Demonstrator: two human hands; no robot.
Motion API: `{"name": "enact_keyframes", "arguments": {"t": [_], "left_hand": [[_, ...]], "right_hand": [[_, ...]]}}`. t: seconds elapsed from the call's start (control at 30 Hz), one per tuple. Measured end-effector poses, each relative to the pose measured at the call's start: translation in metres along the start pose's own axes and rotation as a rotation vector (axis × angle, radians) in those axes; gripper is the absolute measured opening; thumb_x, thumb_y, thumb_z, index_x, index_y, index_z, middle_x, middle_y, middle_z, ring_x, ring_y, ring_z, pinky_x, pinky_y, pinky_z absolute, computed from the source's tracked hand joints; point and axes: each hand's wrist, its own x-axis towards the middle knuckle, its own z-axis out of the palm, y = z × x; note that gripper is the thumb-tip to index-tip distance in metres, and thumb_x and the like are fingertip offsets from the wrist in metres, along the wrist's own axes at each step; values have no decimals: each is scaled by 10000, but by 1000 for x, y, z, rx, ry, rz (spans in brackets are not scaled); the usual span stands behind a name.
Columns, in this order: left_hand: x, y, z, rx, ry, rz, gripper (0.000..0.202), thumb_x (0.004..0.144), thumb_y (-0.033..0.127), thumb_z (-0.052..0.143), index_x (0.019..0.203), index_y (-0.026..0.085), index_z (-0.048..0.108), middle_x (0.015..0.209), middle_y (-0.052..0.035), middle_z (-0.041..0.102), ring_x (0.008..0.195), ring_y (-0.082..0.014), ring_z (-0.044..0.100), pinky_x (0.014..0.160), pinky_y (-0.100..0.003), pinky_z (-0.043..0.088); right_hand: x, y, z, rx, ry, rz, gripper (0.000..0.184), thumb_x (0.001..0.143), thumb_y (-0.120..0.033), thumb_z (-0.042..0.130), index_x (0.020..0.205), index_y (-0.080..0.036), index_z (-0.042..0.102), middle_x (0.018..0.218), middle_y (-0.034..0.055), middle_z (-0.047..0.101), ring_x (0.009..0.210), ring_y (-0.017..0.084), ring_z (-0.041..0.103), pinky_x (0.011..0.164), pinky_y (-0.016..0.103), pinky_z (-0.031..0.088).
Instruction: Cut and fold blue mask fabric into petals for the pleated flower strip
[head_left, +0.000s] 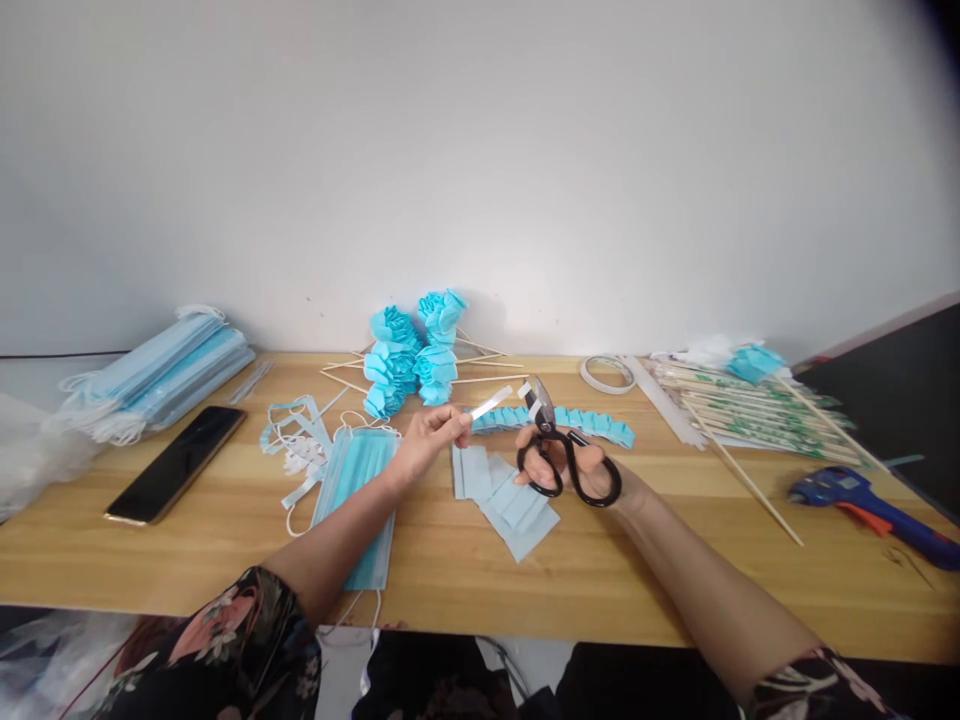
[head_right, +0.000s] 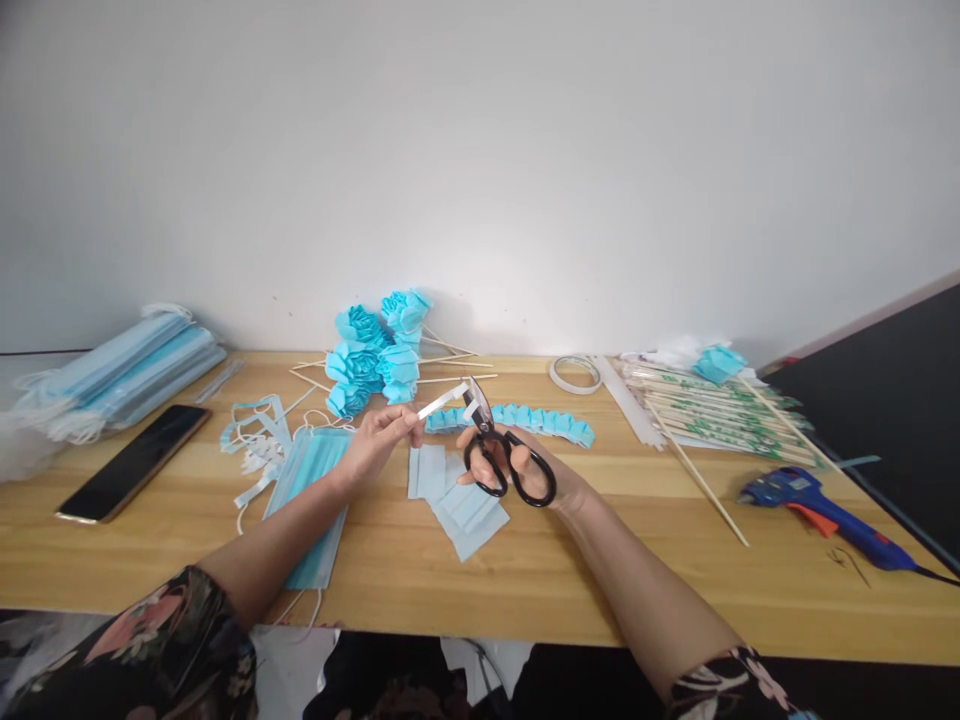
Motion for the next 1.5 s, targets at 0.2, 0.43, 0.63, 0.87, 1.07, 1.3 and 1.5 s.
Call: {"name": "enact_keyframes", "arguments": {"t": [0.2, 0.43, 0.63, 0.87, 1.07, 1.3, 1.5], "left_hand": [[-2, 5, 1, 4, 43, 10, 405, 858, 439, 606, 575, 151, 568, 614, -5, 544, 667, -135, 502, 676, -267, 375], [-1, 5, 2, -20, 61, 2, 432, 851, 448, 619, 544, 160, 522, 577, 3, 521, 623, -125, 472, 649, -269, 360], [1, 4, 3, -15, 11, 21, 362, 893, 470, 549, 730, 153, 614, 657, -6, 563, 658, -131, 503, 683, -273, 398], [3, -1, 4, -131, -46, -69, 306, 890, 451, 553, 969, 162, 613, 761, -11, 589, 685, -135, 564, 700, -280, 431], [3, 4, 4, -94, -36, -94, 306, 881, 443, 560, 906, 151, 647, 710, -4, 585, 673, -127, 542, 716, -278, 435], [2, 11, 4, -77, -13, -53, 345, 866, 444, 562, 678, 157, 593, 642, -8, 577, 697, -138, 531, 731, -270, 427], [3, 6, 2, -119, -13, -41, 329, 882, 415, 559, 679, 159, 591, 627, -3, 584, 663, -131, 525, 733, -269, 419]], "right_hand": [[1, -13, 22, 21, -128, 41, 824, 779, -792, 469, 1199, -96, 603, 800, 33, 561, 676, 146, 535, 882, 451, 501], [0, -11, 21, 15, -219, 45, 793, 833, -755, 448, 1153, -53, 634, 722, 45, 575, 603, 150, 543, 688, 379, 549], [-2, -8, 18, 75, -155, 45, 777, 828, -764, 442, 1119, -76, 655, 733, 48, 594, 595, 154, 572, 686, 377, 556], [-2, -7, 15, 123, -42, 26, 786, 820, -770, 440, 1131, -81, 656, 716, 60, 612, 600, 178, 586, 657, 393, 555], [-3, -4, 13, 131, -24, 35, 794, 830, -765, 426, 1143, -71, 654, 708, 56, 602, 572, 165, 571, 638, 368, 550], [-2, -5, 13, 124, -15, 64, 816, 805, -782, 446, 1137, -70, 667, 675, 52, 598, 544, 164, 552, 624, 386, 550], [0, -9, 16, 89, -19, 83, 833, 803, -790, 433, 1122, -62, 683, 627, 42, 584, 567, 178, 561, 631, 380, 532]]}}
